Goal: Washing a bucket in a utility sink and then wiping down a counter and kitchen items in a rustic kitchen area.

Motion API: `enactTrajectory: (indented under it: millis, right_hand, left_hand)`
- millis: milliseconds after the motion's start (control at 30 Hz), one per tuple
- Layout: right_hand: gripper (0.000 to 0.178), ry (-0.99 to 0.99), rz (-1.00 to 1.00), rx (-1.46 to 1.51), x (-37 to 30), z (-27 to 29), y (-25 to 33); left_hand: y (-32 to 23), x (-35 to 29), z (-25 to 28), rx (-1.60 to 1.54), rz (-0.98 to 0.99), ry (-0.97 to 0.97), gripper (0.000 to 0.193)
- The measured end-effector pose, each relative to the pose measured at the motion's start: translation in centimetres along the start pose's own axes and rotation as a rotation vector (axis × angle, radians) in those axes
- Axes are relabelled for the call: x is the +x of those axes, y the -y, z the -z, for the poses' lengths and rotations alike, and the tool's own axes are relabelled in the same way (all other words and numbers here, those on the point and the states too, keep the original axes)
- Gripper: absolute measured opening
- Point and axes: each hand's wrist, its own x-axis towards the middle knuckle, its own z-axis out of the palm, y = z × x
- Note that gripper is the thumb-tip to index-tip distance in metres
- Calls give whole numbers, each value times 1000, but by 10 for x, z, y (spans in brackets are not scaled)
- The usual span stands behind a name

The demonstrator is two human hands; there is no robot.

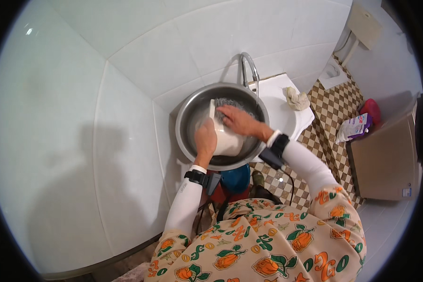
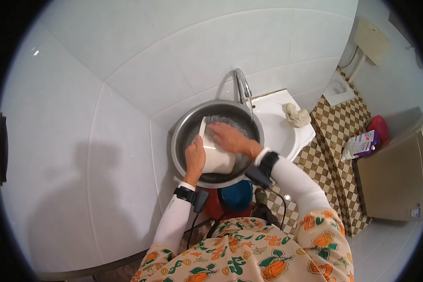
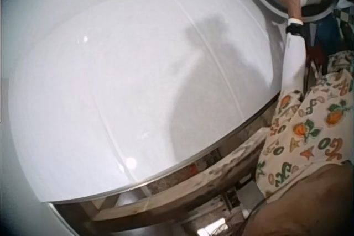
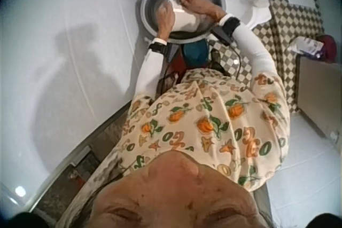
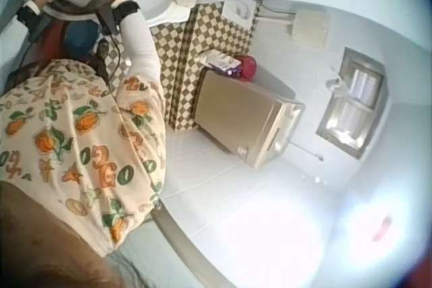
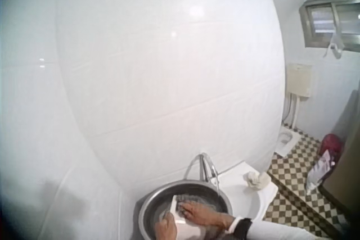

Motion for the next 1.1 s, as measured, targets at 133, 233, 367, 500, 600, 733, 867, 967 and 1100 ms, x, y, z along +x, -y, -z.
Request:
enactTrajectory:
  millis: [133,233,367,500,600,733,867,967,1100]
  right_hand:
    - [44,156,-143,76,32,8,-18]
    - [41,194,-191,103,46,12,-40]
    - [42,272,-86,-34,56,17,-32]
    - [44,87,-66,-79,26,10,8]
    - [47,103,-7,-156,-6,14,37]
    - [47,-145,129,-178,-47,-8,31]
    - [36,-225,57,-205,-28,1,3]
    - [31,-87,19,-124,13,10,-29]
    - [30,-14,-134,-26,36,-1,-51]
  left_hand:
    - [23,-21,-3,-41,-119,-65,58]
    - [20,-35,-5,-82,-3,21,53]
    - [50,-52,-9,-291,-19,149,41]
    - [32,-26,-11,-960,208,282,44]
    - [-11,11,-9,-1044,497,305,49]
    - [-24,20,-21,-762,503,58,54]
    - [-42,3,-23,-464,359,41,57]
    - [-23,-9,-22,-460,333,84,53]
    - [1,-12,-30,-553,180,65,54]
